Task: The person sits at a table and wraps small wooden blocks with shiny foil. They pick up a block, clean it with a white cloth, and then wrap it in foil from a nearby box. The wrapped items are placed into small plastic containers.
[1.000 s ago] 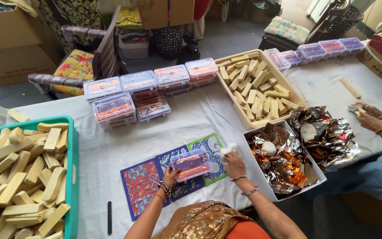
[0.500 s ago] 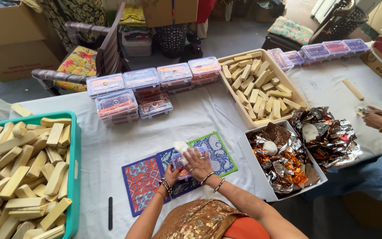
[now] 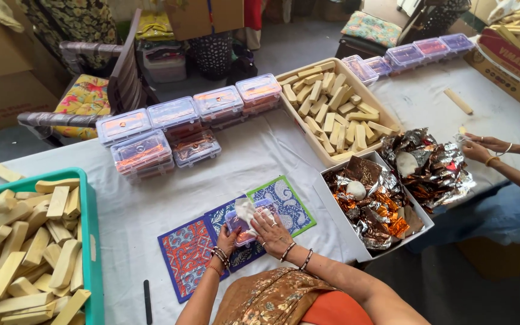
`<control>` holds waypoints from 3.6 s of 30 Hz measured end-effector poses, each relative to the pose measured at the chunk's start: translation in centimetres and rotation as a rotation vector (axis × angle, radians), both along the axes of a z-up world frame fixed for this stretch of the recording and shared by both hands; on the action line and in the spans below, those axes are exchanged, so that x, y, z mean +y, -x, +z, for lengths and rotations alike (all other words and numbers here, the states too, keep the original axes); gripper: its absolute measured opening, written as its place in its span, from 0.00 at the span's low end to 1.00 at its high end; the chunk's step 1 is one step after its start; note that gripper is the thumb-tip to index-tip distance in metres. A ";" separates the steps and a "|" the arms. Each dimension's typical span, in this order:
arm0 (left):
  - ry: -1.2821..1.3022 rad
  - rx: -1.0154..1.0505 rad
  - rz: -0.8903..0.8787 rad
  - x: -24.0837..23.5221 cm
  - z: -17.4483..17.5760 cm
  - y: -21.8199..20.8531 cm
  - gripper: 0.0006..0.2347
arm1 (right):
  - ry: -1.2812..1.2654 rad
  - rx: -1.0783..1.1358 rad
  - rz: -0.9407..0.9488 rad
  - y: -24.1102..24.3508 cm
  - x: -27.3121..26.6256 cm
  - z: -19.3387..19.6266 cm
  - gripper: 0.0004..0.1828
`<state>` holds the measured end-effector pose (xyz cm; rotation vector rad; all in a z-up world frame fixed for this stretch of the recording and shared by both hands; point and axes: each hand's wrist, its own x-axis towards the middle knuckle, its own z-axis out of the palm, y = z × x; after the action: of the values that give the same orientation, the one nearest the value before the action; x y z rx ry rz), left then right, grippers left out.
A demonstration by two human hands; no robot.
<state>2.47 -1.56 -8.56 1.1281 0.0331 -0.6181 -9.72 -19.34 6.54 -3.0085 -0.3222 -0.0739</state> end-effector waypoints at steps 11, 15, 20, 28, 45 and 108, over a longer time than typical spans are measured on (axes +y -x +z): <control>-0.004 -0.028 0.055 -0.2 -0.3 0.0 0.21 | -0.045 0.122 -0.159 -3.3 -1.1 0.0 0.34; -0.020 -0.115 0.046 0.2 0.9 0.3 0.22 | 0.071 0.125 0.165 -4.5 3.0 -0.1 0.31; -0.033 -0.250 0.073 0.2 0.6 0.4 0.20 | -0.082 0.153 0.100 -4.8 2.2 3.0 0.34; -0.117 -0.083 0.079 0.1 0.5 1.0 0.24 | -0.043 0.090 -0.167 -4.7 -6.3 -0.7 0.34; -0.086 0.132 0.346 -1.0 7.8 -5.8 0.31 | 0.004 -0.051 -0.201 -0.7 -11.4 -3.7 0.33; -1.536 -0.957 -0.781 -8.0 16.4 7.6 0.40 | -0.306 0.405 0.263 -1.1 -9.5 0.3 0.29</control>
<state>-5.10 -9.55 7.82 2.9066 -0.9414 -0.6253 -8.65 -28.87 6.85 -2.5721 -0.5932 0.4580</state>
